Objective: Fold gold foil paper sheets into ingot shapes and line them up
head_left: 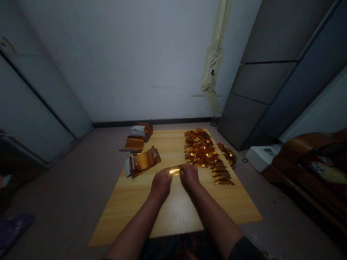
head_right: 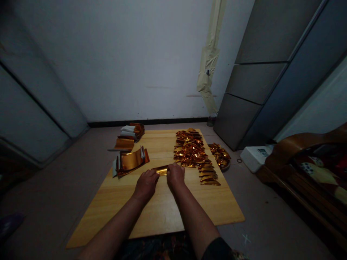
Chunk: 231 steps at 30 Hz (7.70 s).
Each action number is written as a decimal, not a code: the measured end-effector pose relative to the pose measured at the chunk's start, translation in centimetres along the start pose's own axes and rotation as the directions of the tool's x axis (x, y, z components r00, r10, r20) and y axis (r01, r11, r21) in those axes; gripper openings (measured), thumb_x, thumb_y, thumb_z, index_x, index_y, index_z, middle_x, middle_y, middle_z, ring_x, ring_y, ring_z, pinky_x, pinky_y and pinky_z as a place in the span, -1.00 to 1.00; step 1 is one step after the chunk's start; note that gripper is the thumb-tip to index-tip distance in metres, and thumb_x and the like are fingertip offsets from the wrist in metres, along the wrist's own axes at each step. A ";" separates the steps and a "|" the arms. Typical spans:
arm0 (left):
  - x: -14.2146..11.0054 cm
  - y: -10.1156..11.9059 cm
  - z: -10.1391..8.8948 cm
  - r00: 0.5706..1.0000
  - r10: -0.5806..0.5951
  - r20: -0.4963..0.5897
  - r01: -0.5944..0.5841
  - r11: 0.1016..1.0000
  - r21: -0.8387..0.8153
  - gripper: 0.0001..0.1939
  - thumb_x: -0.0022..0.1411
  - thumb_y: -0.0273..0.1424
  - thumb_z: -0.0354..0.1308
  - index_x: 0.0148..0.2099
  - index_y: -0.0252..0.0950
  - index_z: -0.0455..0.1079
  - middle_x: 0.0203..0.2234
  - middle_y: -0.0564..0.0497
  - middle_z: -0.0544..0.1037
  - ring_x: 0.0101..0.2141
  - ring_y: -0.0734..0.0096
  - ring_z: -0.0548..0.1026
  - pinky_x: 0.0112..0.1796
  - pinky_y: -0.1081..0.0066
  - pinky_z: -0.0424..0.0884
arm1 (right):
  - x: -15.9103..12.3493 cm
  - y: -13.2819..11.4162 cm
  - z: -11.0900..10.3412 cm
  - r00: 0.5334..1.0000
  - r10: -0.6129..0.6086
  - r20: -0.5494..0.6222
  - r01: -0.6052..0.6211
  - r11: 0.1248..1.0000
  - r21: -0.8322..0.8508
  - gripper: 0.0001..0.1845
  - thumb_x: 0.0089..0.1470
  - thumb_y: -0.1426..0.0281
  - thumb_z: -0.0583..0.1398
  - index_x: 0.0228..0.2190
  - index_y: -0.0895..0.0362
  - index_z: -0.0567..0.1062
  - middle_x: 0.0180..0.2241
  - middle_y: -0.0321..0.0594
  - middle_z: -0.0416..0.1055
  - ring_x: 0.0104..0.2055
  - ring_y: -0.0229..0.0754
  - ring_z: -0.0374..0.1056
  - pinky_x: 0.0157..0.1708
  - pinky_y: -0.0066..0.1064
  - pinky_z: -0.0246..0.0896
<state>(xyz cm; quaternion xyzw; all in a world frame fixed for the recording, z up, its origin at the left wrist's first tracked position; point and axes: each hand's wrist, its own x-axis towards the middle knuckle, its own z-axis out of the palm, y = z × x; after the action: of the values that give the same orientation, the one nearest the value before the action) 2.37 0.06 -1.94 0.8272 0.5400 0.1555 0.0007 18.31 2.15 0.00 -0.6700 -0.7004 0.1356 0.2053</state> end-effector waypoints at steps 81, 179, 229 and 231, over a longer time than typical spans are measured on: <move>-1.5 0.7 -2.0 0.990 -0.138 0.012 0.138 0.990 0.019 -0.73 0.29 -0.45 -0.02 -0.05 -0.13 0.42 0.06 -0.04 0.50 0.05 0.14 0.35 0.00 0.02 0.10 | -0.8 -1.0 -0.1 0.986 -0.162 0.033 0.165 0.977 -0.138 -0.83 0.11 0.48 0.14 -0.34 0.08 0.55 -0.21 -0.14 0.43 -0.08 -0.08 0.23 -0.18 -0.30 -0.04; -2.4 -0.2 -0.3 0.990 -0.096 -0.106 0.091 0.994 -0.052 -0.72 0.13 -0.53 0.10 -0.12 -0.21 0.47 -0.23 -0.07 0.46 -0.15 0.18 0.34 -0.17 0.24 0.24 | -4.8 1.1 -0.5 0.890 -0.456 0.016 0.456 0.890 0.017 -0.89 -0.04 0.47 0.21 -0.36 0.11 0.45 -0.28 -0.21 0.36 -0.15 -0.11 0.17 -0.10 -0.29 -0.04; -2.1 0.3 -0.3 0.995 0.007 -0.099 -0.008 1.000 -0.017 -0.87 0.28 -0.34 0.08 -0.17 -0.22 0.42 -0.28 -0.05 0.46 -0.19 0.22 0.35 -0.17 0.24 0.22 | -3.6 1.0 0.0 0.933 -0.360 0.001 0.355 0.919 -0.173 -0.81 0.07 0.42 0.19 -0.23 0.04 0.52 -0.28 -0.16 0.37 -0.14 -0.07 0.15 -0.12 -0.22 -0.13; -2.1 0.3 -0.3 0.995 0.002 -0.101 -0.006 0.999 -0.031 -0.82 0.27 -0.35 0.10 -0.07 -0.20 0.39 -0.25 -0.04 0.46 -0.17 0.23 0.35 -0.17 0.25 0.23 | -3.7 0.9 -0.1 0.934 -0.358 0.005 0.352 0.918 -0.181 -0.82 0.07 0.41 0.19 -0.25 0.04 0.52 -0.28 -0.16 0.36 -0.15 -0.07 0.15 -0.13 -0.22 -0.13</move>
<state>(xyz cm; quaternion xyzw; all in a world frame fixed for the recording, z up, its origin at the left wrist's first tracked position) 1.78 -2.01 -2.11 0.8192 0.5351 0.2056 -0.0140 19.21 -1.46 -0.72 -0.5495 -0.8166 0.0231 0.1752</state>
